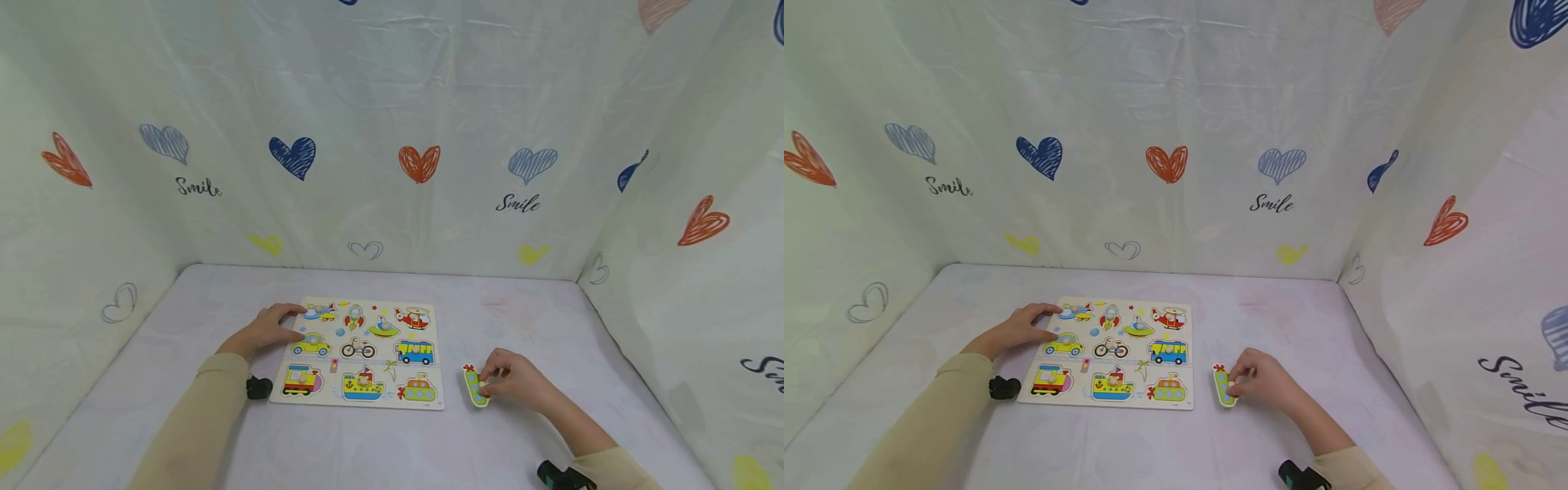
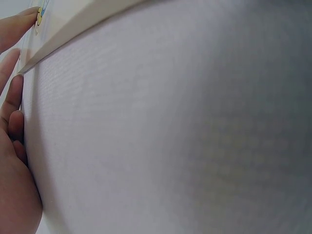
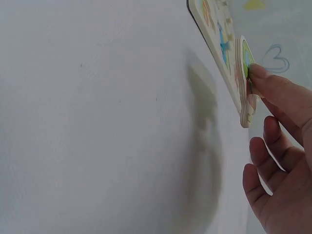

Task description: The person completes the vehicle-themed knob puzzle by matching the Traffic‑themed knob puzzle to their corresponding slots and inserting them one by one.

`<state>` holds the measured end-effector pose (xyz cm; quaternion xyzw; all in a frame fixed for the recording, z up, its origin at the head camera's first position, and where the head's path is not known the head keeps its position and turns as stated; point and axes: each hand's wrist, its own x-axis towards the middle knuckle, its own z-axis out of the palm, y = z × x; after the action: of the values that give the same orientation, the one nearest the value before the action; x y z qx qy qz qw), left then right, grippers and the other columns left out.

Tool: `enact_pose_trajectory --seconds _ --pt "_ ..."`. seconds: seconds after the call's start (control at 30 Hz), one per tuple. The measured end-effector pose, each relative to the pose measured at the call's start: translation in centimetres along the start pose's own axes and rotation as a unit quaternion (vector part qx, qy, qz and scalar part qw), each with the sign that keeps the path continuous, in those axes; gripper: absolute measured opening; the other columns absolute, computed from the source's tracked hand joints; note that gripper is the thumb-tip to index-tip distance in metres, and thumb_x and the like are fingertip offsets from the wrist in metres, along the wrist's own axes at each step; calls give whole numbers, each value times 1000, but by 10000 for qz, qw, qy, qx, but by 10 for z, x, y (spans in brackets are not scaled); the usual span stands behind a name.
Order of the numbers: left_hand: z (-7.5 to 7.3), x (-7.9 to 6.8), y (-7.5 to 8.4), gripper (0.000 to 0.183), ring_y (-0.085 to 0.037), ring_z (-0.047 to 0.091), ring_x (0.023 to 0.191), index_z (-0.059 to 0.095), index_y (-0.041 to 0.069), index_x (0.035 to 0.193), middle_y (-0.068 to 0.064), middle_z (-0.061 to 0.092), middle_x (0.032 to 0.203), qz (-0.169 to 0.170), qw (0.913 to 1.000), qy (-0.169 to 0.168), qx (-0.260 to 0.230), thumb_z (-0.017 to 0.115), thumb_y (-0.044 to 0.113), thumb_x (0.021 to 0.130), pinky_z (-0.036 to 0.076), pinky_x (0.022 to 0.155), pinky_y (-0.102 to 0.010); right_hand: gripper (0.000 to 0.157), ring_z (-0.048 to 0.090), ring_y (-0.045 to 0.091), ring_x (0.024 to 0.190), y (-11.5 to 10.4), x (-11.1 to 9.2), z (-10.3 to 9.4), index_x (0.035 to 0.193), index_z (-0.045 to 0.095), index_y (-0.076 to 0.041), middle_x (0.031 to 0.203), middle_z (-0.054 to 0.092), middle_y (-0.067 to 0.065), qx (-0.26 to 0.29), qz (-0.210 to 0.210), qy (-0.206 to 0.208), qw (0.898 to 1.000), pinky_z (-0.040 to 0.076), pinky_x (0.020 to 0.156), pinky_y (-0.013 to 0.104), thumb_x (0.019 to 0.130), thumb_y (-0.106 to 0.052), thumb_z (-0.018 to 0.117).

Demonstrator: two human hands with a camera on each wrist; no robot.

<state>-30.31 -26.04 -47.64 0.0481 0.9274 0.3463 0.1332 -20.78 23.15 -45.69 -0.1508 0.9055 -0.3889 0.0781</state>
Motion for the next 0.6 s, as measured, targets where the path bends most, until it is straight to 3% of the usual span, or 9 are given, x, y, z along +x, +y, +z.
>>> enact_pose_trajectory --seconds 0.6 --pt "-1 -2 1 66 -43 25 130 51 8 138 -23 35 146 112 9999 -42 -70 78 27 81 24 107 -64 12 52 21 88 -32 26 28 84 76 -16 88 58 -4 316 -303 -512 9977 46 78 33 75 -17 85"
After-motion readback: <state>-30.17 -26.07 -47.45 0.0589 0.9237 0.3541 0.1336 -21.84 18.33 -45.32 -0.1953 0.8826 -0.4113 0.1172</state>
